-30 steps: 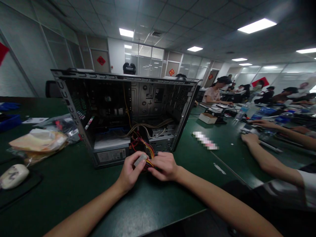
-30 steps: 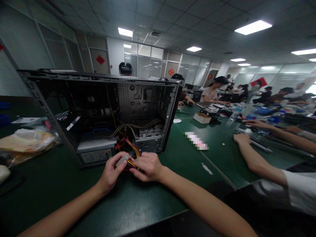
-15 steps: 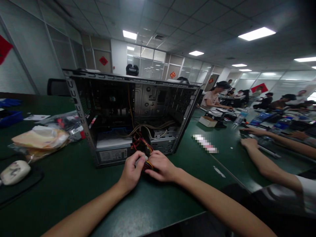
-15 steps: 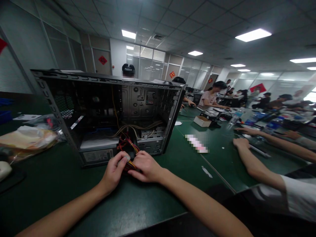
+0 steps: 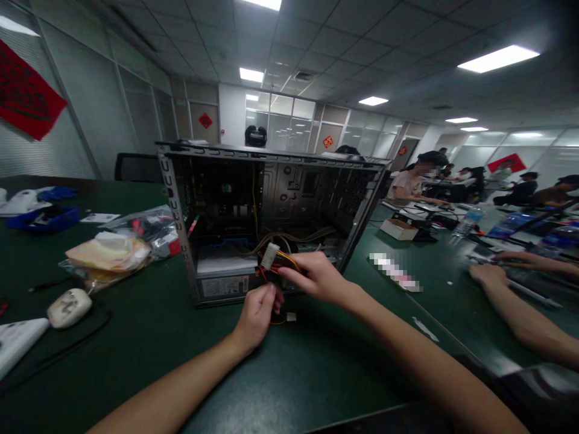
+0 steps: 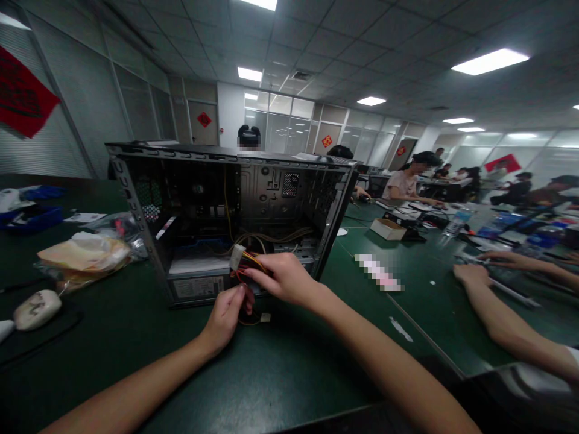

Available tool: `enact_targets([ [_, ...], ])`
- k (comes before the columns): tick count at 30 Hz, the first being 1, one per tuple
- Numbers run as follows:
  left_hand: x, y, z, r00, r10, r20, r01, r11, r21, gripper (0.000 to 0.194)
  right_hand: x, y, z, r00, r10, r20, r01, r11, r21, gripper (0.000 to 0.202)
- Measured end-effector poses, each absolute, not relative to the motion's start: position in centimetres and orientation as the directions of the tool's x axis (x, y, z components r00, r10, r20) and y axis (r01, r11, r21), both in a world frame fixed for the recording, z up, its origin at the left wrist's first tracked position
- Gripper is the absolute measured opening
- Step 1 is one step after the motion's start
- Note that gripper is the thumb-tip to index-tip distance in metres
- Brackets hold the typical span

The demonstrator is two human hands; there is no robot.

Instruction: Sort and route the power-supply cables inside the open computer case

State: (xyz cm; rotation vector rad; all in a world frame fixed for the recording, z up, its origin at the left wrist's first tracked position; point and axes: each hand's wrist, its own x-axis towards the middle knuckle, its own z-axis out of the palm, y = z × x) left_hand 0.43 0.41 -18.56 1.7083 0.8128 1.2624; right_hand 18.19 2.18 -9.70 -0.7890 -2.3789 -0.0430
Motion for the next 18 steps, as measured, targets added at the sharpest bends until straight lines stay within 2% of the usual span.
enact_targets([
  [4, 0.7, 0.5, -18.7, 0.304, 0.848, 0.435, 0.117, -0.487, 0.866, 0.045, 13.3, 3.6, -4.7, -0.625, 0.545, 0.559, 0.622, 0.78, -0.066, 0.031],
  [7, 0.7, 0.5, -18.7, 0.321, 0.834, 0.449, 0.137, -0.51, 0.849, 0.044, 9.1, 5.0, -3.1, -0.586, 0.653, 0.479, 0.744, 0.668, 0.001, 0.036],
  [14, 0.5, 0.2, -18.5, 0.367, 0.795, 0.484, 0.179, -0.571, 0.802, 0.043, 4.2, 8.7, -3.6, -0.428, 0.792, 0.434, 0.883, 0.469, 0.015, 0.041],
  [18, 0.6, 0.2, -18.8, 0.386, 0.775, 0.501, 0.208, -0.602, 0.771, 0.043, 3.9, 9.6, -3.7, -0.385, 0.82, 0.424, 0.905, 0.426, -0.002, 0.047],
])
